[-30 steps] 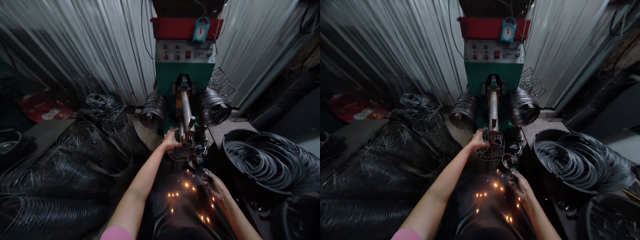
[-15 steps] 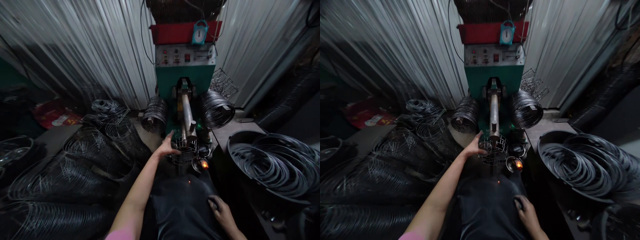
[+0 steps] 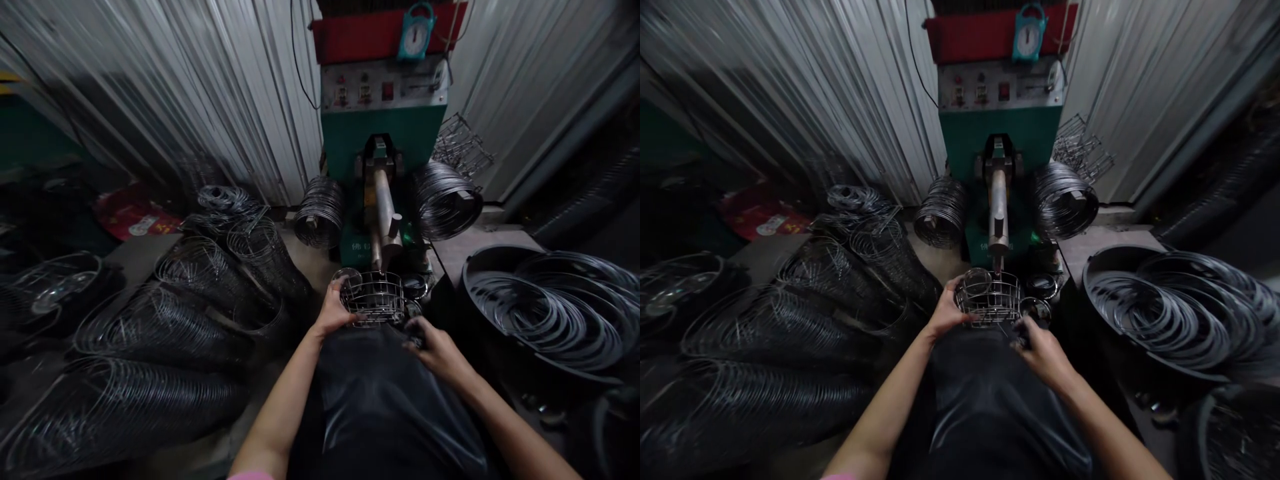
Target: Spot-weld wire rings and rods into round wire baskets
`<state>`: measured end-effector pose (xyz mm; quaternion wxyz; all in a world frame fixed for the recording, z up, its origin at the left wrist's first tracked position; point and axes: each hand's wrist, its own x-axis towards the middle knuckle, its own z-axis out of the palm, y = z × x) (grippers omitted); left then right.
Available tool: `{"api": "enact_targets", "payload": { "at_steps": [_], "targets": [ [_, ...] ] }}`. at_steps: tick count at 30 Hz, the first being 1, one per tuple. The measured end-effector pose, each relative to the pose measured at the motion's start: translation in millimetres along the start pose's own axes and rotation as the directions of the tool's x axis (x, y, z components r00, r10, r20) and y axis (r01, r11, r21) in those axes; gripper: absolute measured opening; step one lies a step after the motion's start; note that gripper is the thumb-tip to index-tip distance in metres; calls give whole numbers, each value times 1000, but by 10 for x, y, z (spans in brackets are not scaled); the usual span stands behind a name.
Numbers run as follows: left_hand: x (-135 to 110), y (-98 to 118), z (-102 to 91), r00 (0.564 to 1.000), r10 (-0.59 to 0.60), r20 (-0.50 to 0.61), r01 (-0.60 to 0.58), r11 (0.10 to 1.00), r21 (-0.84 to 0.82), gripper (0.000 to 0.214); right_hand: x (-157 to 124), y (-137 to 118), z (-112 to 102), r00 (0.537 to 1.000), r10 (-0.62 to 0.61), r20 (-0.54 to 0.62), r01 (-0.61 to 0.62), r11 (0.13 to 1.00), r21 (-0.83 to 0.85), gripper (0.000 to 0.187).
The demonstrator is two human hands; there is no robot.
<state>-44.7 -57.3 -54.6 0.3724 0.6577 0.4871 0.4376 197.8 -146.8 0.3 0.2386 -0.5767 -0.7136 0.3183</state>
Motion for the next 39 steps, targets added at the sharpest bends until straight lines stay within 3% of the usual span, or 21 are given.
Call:
{"api": "enact_targets", "payload": {
  "at_steps": [3, 5, 10, 13, 16, 22, 27, 33, 39],
  "targets": [
    [-112, 234, -3, 994, 110, 15, -110, 958, 264, 104, 215, -283, -36, 1000, 2, 2, -2, 991, -136, 20],
    [-135, 349, 33, 991, 126, 46, -134, 925, 356, 104, 319, -359, -14, 1000, 18, -16, -21, 979, -204, 18],
    [-152, 527, 142, 984, 107, 142, -159, 881, 445, 94, 407, -311, 127, 989, 26, -144, -69, 950, -305, 17],
    [-163, 605, 168, 987, 68, 149, -135, 852, 506, 93, 394, -193, 214, 987, -76, -143, 33, 958, -286, 18],
    [-159, 643, 166, 988, 33, 152, -107, 853, 511, 93, 378, -76, 229, 976, -212, -53, 199, 963, -181, 22],
    [-97, 581, 161, 985, 4, 172, -82, 890, 448, 96, 388, -25, 52, 924, -365, 114, 376, 921, -103, 26],
    [-3, 513, 166, 983, -3, 186, -74, 911, 406, 97, 440, 11, 9, 925, -356, 135, 373, 917, -140, 26],
    [93, 455, 175, 982, -11, 189, -64, 921, 385, 99, 524, 84, 77, 922, -380, 76, 387, 910, -149, 27],
    [191, 437, 139, 979, -11, 203, -66, 926, 371, 100, 648, 20, 30, 931, -350, 101, 363, 912, -190, 31]
  ]
}}
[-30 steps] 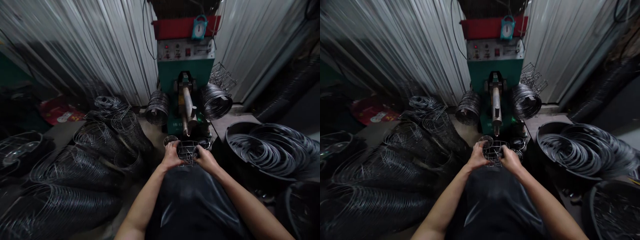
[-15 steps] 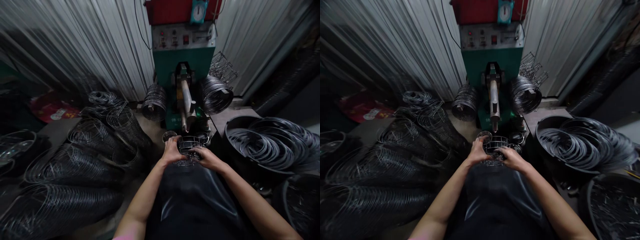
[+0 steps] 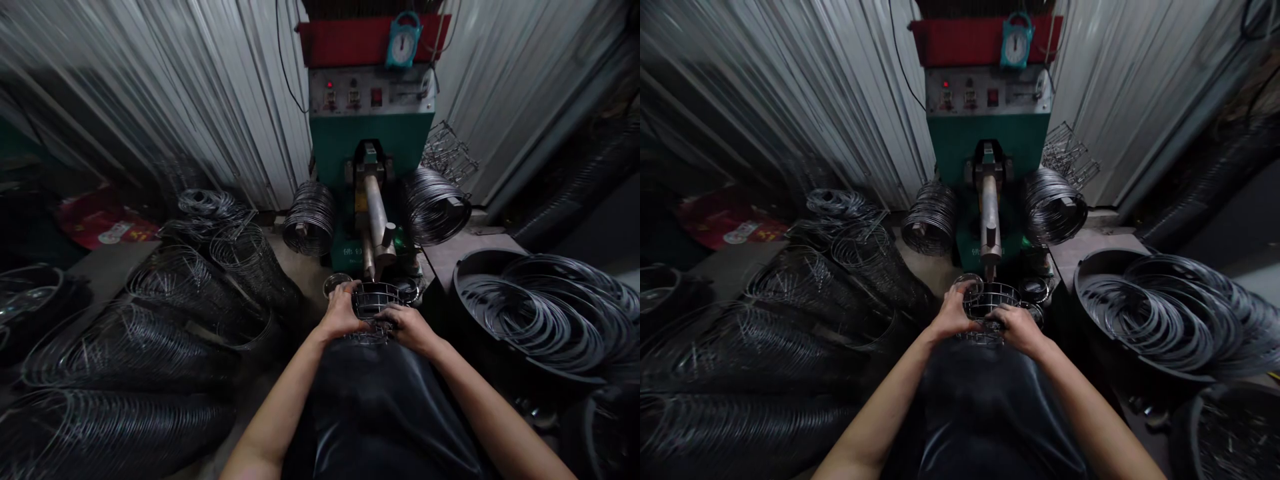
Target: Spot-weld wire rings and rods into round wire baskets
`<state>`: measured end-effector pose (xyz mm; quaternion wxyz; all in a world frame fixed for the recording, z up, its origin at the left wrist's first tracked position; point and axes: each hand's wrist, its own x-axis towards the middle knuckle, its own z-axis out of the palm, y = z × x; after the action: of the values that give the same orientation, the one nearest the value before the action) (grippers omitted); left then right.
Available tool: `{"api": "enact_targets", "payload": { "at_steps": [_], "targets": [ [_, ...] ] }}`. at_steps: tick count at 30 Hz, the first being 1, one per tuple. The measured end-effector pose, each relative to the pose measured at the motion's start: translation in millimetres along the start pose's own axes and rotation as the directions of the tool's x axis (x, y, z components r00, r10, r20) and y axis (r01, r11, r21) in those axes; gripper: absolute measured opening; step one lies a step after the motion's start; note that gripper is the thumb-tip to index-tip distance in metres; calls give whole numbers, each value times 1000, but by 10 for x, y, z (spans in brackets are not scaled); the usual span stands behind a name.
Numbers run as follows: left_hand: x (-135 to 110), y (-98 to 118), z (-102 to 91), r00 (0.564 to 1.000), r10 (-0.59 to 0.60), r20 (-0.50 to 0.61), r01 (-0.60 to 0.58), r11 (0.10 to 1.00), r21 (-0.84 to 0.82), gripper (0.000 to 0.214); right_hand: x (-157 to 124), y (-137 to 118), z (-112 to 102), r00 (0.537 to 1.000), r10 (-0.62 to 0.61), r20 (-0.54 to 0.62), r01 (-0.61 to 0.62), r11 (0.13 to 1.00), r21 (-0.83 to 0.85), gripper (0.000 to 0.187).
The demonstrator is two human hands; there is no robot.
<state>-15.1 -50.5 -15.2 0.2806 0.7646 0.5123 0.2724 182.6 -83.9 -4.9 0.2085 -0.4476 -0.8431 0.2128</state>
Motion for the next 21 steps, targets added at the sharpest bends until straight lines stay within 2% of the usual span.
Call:
{"api": "enact_targets", "payload": {
  "at_steps": [7, 11, 14, 18, 21],
  "targets": [
    [239, -94, -39, 999, -32, -2, 32, 999, -36, 98, 242, 11, -134, 1000, 14, 1, -14, 999, -42, 35],
    [260, -57, -51, 1000, -25, 5, 25, 1000, -16, 94, 223, 23, -85, 998, 48, -45, -51, 997, -63, 37],
    [268, -30, -36, 998, -42, -49, 44, 998, 39, 94, 210, 60, -9, 993, 78, -84, -85, 993, -83, 42],
    [373, -49, -22, 992, -82, -97, 86, 995, 41, 96, 294, 99, 22, 966, 144, -213, -159, 986, -56, 32],
    [435, -60, -25, 990, -115, -77, 115, 993, 3, 96, 270, 58, 6, 907, 218, -361, -201, 976, 83, 27]
  ]
}}
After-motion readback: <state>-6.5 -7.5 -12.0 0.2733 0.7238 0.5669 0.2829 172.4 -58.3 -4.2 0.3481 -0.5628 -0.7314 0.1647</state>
